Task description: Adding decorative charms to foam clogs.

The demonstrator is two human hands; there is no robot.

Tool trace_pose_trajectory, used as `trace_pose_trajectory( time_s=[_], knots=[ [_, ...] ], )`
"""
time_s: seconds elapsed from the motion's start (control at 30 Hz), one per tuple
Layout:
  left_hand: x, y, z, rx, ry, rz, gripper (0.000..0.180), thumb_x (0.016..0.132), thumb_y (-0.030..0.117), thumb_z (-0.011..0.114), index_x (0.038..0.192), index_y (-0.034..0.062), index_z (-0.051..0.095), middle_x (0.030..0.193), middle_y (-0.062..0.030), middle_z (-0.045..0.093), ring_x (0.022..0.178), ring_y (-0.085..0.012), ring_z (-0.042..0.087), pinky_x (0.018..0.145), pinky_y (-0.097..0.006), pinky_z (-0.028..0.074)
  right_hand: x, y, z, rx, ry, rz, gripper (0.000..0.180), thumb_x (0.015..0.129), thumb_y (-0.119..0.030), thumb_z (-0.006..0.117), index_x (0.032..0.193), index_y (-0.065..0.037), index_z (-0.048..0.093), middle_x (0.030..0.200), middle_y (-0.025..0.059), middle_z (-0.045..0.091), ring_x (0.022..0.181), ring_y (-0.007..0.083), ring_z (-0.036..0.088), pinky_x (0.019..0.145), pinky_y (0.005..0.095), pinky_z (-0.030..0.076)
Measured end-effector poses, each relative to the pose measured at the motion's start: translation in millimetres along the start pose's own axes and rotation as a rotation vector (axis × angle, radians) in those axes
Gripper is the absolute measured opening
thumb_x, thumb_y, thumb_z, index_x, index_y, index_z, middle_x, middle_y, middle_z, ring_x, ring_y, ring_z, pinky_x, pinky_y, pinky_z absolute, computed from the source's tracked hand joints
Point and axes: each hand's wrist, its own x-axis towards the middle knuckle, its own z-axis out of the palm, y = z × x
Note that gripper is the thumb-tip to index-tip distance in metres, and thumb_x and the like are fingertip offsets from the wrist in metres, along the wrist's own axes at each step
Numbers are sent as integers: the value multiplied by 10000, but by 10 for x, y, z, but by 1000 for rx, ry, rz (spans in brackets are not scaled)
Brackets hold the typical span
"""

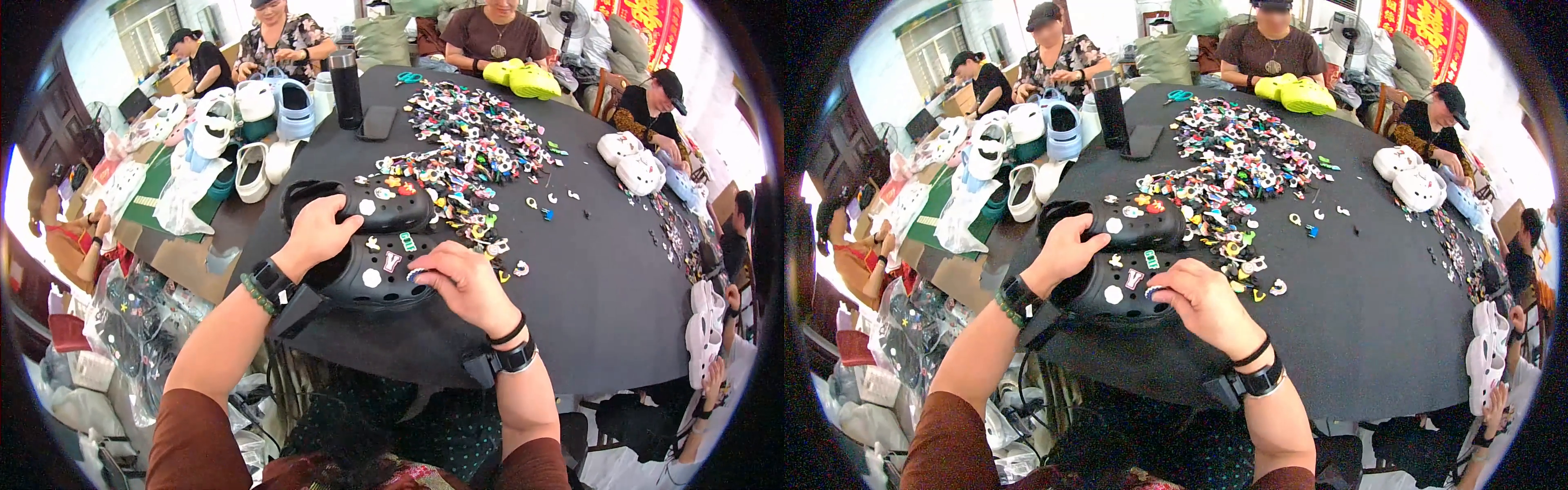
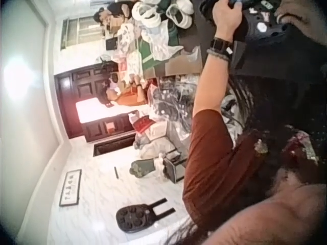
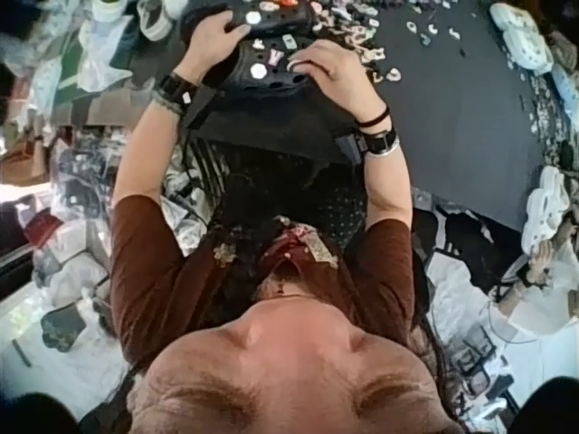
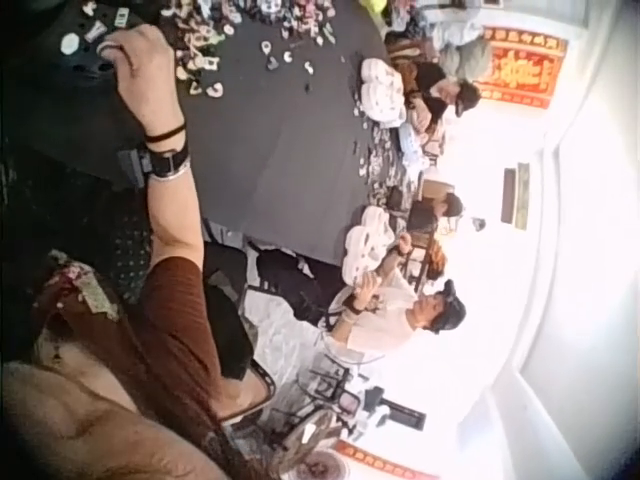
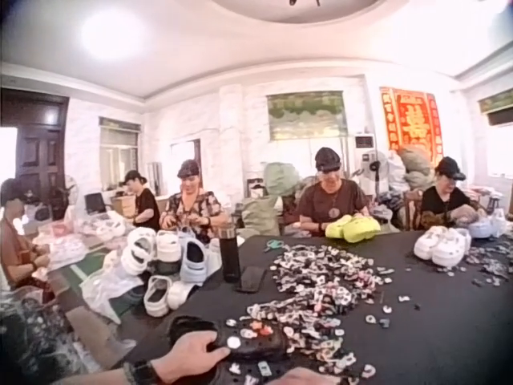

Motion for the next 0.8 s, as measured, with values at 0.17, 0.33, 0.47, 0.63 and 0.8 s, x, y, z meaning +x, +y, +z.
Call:
trace_pose_trajectory(
  time_s=[0.17,0.33,0.47,0.63,0.8],
  knots=[
    [-8,-30,26,-63,17,-49,266,821,236,690,844,-16,608,797,-193,639,779,-330,623,713,-413,477,2,-103,89,-30,15,59,131,801,-71,731,901,-35,655,820,118,612,804,313,609,704,393,503],
    [-8,21,26,-77,2,-98,314,803,290,698,787,-1,583,811,-218,623,842,-408,611,743,-467,475,-48,-103,152,-9,34,203,148,792,-88,750,868,-30,638,839,117,610,828,317,601,720,399,488],
    [-3,-23,48,-86,25,-61,305,808,289,691,803,-1,596,836,-221,637,852,-409,619,761,-469,480,-64,-53,211,-80,103,152,212,766,-111,781,895,-41,628,979,121,600,950,330,575,809,428,462],
    [-13,23,25,-87,21,-84,301,810,286,686,817,-4,604,855,-224,642,859,-409,622,769,-472,479,-42,32,236,-208,220,255,701,700,-217,865,1274,-64,493,1388,232,404,1292,411,405,1090,468,325],
    [-29,-2,46,-99,27,-43,303,815,287,689,809,-2,596,838,-214,639,860,-408,618,764,-473,478,-75,305,245,265,50,438,1058,753,-241,856,1490,-22,129,1441,296,366,1367,353,380,1137,449,320]
  ],
)
